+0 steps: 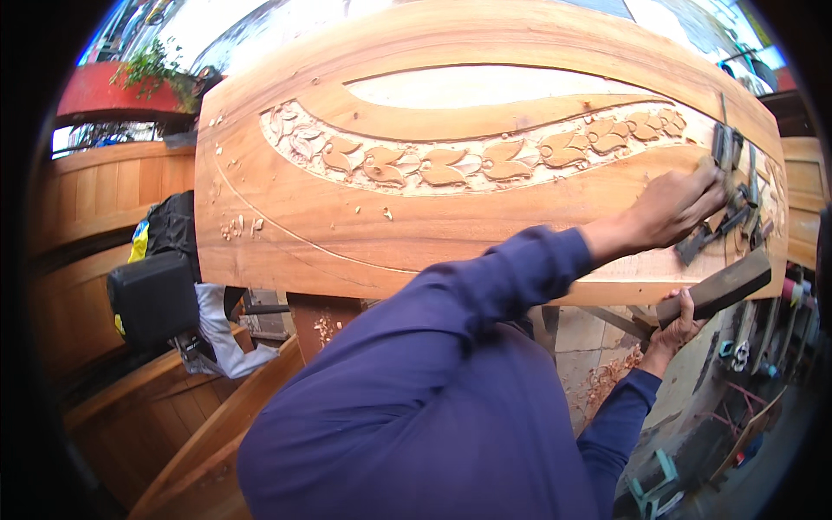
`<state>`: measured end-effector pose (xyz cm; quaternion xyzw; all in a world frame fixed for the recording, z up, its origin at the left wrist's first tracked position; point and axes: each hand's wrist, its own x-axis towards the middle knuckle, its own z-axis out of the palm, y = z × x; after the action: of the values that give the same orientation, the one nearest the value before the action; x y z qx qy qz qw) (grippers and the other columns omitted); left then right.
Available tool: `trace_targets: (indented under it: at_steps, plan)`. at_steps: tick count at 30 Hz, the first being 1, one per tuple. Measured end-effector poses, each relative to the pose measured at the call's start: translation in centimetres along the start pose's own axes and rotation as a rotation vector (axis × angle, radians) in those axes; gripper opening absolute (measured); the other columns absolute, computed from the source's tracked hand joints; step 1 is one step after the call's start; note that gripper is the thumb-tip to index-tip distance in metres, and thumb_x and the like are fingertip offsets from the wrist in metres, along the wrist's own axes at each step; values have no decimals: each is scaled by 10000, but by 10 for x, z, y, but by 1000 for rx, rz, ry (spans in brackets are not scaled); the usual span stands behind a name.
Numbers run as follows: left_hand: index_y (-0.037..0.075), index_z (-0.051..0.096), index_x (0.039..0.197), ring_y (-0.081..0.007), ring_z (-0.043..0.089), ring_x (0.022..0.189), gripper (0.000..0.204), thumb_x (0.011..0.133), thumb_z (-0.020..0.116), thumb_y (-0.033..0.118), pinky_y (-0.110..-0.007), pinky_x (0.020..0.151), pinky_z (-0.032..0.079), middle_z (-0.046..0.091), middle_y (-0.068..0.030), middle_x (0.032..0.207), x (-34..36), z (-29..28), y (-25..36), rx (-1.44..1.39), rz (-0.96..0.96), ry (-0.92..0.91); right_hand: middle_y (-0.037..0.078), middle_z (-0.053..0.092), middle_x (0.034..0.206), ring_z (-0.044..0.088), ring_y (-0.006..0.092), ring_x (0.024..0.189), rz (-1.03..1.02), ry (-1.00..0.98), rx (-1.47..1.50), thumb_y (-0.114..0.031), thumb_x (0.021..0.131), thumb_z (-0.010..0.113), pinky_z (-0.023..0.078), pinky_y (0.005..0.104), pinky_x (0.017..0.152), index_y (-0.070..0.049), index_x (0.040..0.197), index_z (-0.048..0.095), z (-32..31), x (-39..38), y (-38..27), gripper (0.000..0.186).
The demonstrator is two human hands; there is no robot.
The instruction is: The person carves intricate decorative patterns into a large wooden panel using a chisel and a wooden mallet. They use the mallet to drive the chisel through the wood, removing shavings and refining the leaf-like shapes.
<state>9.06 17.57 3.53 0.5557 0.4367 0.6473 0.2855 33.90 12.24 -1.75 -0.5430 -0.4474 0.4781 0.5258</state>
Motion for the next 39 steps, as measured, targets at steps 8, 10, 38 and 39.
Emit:
trace_targets:
  at_steps: [8,10,38,39]
  plan:
    - [21,564,1236,-386,668,888,369,983,542,290,-482,779,520,658,-231,987,-118,-147,30,-40,-295,-283,120,604,997,626,205,801,-33,-13,21,-18,869,643,560,365,744,-1,1293,497,33,-118,3,449]
    - [45,579,1259,-157,573,753,514,949,538,452,-319,664,465,632,-70,906,-106,-183,44,-224,-533,-223,110,613,995,633,191,826,-19,7,-49,-39,887,656,560,353,739,-13,1266,527,43,-149,1,401]
    - [40,633,1099,-69,490,552,375,1035,637,410,-238,471,374,559,-16,711,-29,-223,-16,-437,-476,-230,85,629,1013,655,180,818,-24,-80,-160,-5,832,728,565,329,769,-40,1262,537,68,-221,-3,471]
    - [42,637,1097,-69,485,553,375,1038,628,412,-238,470,367,561,-19,708,-29,-226,-24,-516,-469,-237,84,628,1012,656,181,817,-19,-81,-151,-4,831,727,564,330,768,-40,1265,535,69,-220,-4,475]
